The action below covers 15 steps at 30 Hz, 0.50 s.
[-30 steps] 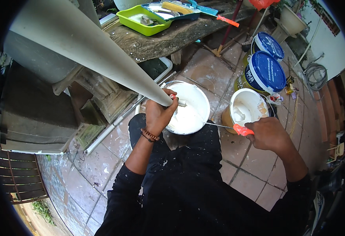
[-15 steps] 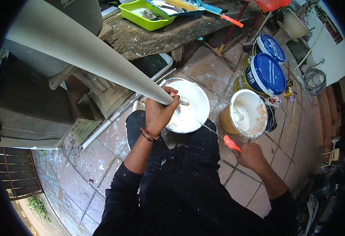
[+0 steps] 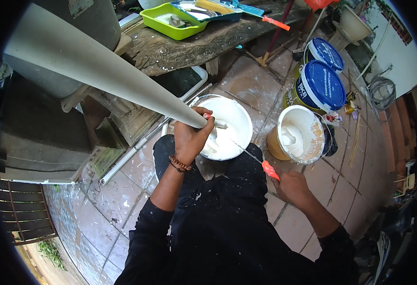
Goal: Mixing white paint in a bucket using a PVC pipe and pouring additional liquid into it.
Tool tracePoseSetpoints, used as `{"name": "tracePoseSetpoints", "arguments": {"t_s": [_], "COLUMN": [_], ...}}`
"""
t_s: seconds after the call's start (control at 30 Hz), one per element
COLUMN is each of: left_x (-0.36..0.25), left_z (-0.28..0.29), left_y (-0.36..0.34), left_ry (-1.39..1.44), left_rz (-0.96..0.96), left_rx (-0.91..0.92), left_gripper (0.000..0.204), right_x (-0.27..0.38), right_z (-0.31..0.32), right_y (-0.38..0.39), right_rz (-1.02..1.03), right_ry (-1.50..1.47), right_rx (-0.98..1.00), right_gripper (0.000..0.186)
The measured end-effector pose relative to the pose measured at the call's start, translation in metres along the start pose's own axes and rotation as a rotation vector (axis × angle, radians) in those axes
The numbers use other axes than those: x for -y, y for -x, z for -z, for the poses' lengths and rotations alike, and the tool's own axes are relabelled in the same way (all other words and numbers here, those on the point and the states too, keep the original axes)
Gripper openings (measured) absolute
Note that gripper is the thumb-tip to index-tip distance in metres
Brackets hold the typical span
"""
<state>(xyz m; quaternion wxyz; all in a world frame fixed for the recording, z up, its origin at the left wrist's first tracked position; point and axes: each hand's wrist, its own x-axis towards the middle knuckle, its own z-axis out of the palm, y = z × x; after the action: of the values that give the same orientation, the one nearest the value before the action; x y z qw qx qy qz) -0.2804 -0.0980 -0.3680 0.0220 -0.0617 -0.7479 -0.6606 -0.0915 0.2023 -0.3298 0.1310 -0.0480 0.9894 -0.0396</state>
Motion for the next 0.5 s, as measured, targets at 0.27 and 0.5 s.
{"name": "tracePoseSetpoints", "arguments": {"t_s": [0.27, 0.5], "left_x": [-0.004, -0.006], "left_z": [0.0, -0.001], "left_y": [-0.001, 0.001], "left_ry": [-0.041, -0.078], "left_rz": [-0.083, -0.11], "left_rx": [-0.074, -0.055], "left_gripper": [0.015, 0.015], "right_x": [-0.013, -0.005], "right_z": [0.07, 0.131], "right_y": [-0.002, -0.015], "right_rz": [-0.004, 0.104], "right_ry": [0.085, 0.32], "right_rx": [0.171, 0.22], "right_gripper": [0.034, 0.032]}}
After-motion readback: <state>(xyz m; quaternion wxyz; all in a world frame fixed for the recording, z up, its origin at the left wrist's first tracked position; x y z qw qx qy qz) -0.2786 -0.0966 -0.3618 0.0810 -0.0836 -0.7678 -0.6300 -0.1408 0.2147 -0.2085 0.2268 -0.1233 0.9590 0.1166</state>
